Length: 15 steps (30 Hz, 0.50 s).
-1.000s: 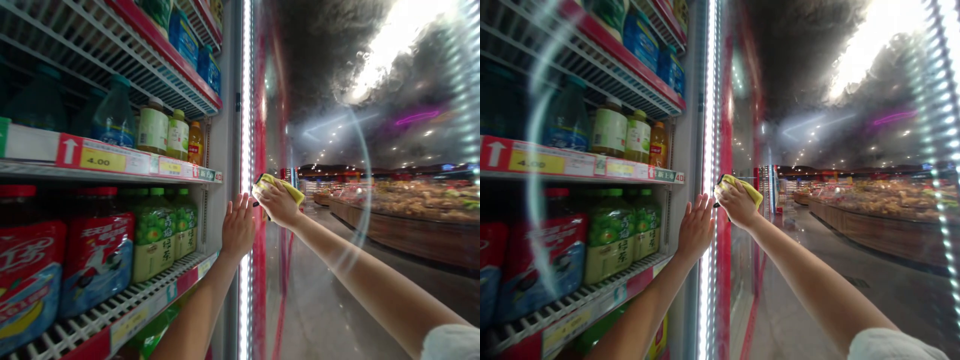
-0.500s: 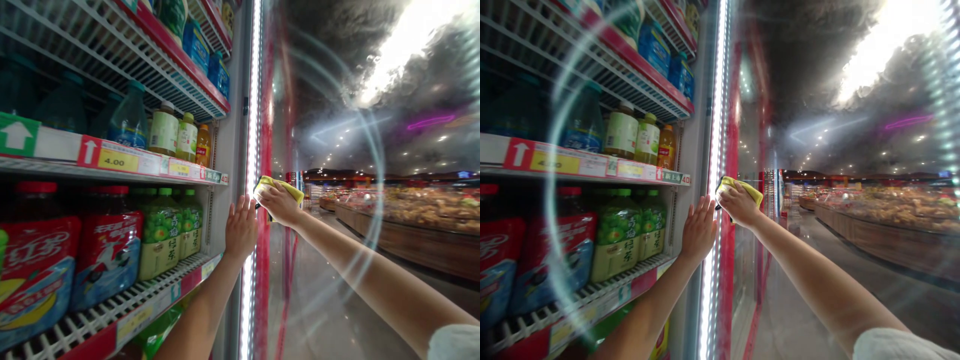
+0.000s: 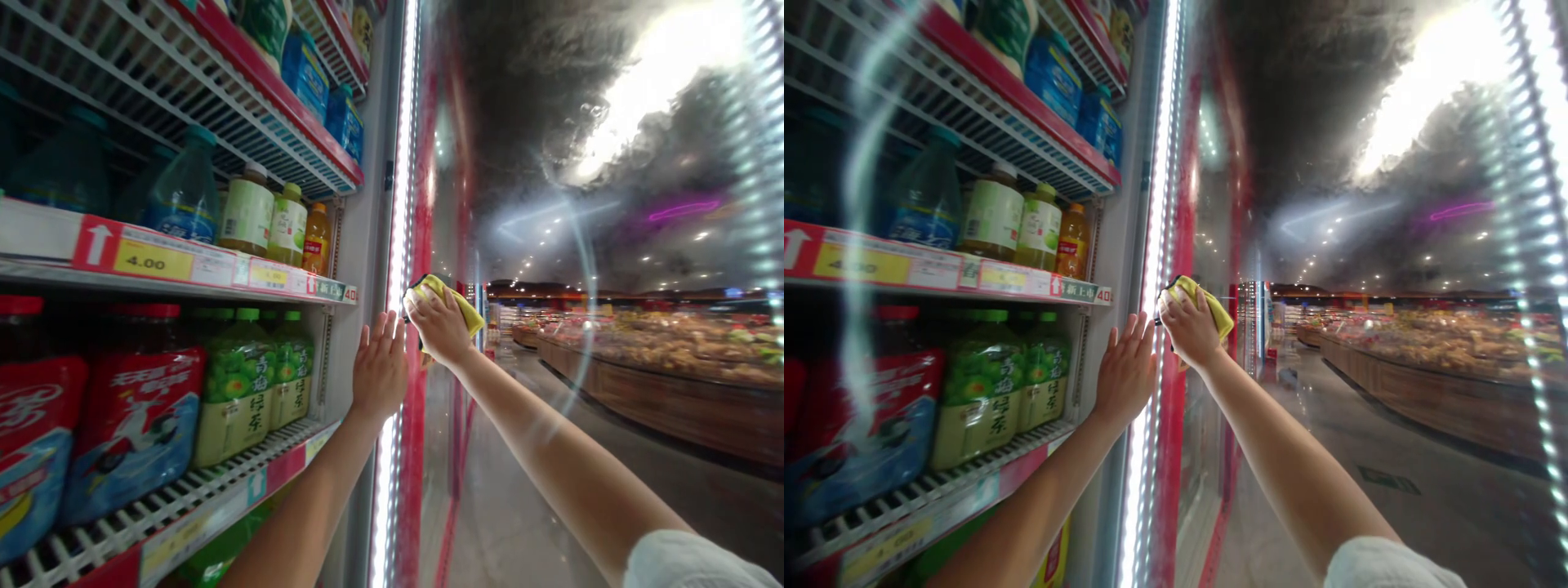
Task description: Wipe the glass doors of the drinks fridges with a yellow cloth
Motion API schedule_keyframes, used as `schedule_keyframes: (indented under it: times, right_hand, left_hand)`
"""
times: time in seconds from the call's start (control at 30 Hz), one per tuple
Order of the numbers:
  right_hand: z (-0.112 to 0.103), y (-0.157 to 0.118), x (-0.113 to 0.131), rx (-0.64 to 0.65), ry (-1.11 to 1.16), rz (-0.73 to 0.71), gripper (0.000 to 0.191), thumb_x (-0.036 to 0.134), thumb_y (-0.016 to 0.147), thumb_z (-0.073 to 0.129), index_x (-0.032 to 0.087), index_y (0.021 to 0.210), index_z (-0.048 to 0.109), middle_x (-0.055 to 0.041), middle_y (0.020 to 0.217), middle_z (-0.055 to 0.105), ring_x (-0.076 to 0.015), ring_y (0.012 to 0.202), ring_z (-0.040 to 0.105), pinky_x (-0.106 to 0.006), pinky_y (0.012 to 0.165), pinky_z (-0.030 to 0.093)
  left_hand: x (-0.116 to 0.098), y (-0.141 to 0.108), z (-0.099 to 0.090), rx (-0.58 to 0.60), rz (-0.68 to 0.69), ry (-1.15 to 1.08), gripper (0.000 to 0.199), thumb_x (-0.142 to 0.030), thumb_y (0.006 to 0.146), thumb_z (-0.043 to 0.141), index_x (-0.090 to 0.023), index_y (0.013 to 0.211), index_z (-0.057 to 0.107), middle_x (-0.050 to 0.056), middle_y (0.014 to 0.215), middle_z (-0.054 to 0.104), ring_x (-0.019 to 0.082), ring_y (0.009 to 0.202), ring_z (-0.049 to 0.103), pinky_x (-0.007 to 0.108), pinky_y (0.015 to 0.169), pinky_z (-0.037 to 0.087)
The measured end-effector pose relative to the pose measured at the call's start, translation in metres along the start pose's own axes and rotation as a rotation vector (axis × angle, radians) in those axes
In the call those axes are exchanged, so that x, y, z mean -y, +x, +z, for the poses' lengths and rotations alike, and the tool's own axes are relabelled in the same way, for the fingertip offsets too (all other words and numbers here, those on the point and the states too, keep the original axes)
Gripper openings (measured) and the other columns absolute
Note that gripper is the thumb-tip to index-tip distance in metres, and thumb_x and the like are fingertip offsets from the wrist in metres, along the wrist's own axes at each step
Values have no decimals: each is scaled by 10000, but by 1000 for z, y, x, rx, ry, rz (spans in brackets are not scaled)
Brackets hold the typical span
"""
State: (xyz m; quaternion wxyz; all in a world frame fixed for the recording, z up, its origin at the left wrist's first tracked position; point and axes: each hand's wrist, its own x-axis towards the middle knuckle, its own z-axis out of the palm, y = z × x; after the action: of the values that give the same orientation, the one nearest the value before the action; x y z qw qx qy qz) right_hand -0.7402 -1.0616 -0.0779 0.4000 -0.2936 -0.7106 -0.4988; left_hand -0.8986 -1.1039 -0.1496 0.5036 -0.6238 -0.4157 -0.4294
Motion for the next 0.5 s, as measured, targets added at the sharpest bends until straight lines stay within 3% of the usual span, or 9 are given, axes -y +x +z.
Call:
schedule_keyframes:
  times: [0.1, 0.23, 0.37, 0.43, 0.5]
  right_hand:
    - [-10, 2, -20, -52, -32, 51, 449, 214, 1048, 401, 214, 1473, 548, -83, 1554, 536, -291, 1461, 418, -548, 1225, 266]
    - [-20, -33, -27, -147, -94, 260, 464, 207, 1049, 390, 174, 1494, 517, -125, 1565, 514, -335, 1464, 409, -605, 1200, 280]
    - [-25, -48, -28, -96, -80, 151, 452, 210, 1047, 404, 241, 1474, 546, -62, 1559, 532, -286, 1470, 418, -533, 1242, 258]
    - [-30, -41, -41, -70, -88, 100, 441, 228, 1049, 412, 238, 1466, 556, -53, 1562, 530, -277, 1471, 419, -512, 1244, 268]
    - [-37, -38, -59, -78, -106, 147, 439, 241, 1051, 416, 211, 1468, 551, -72, 1564, 525, -288, 1470, 421, -528, 1231, 282]
  left_hand:
    - [-6, 7, 3, -12, 5, -18, 626, -181, 1013, 386, -152, 1623, 253, 128, 1652, 356, 261, 1569, 251, 536, 1285, 250]
    - [-15, 11, 5, -29, 50, -53, 682, -189, 1019, 388, -168, 1649, 127, 138, 1661, 331, 256, 1567, 261, 531, 1279, 267]
    - [-24, 19, 5, -36, 65, -90, 670, -187, 1024, 379, -172, 1648, 135, 138, 1662, 334, 256, 1561, 279, 523, 1280, 263]
    - [-30, 24, 6, -33, 59, -107, 682, -193, 1017, 402, -176, 1647, 144, 134, 1666, 331, 262, 1564, 268, 532, 1280, 255]
    - [-36, 28, 7, -40, 63, -122, 688, -188, 1009, 418, -167, 1645, 155, 140, 1661, 343, 263, 1568, 257, 532, 1281, 254]
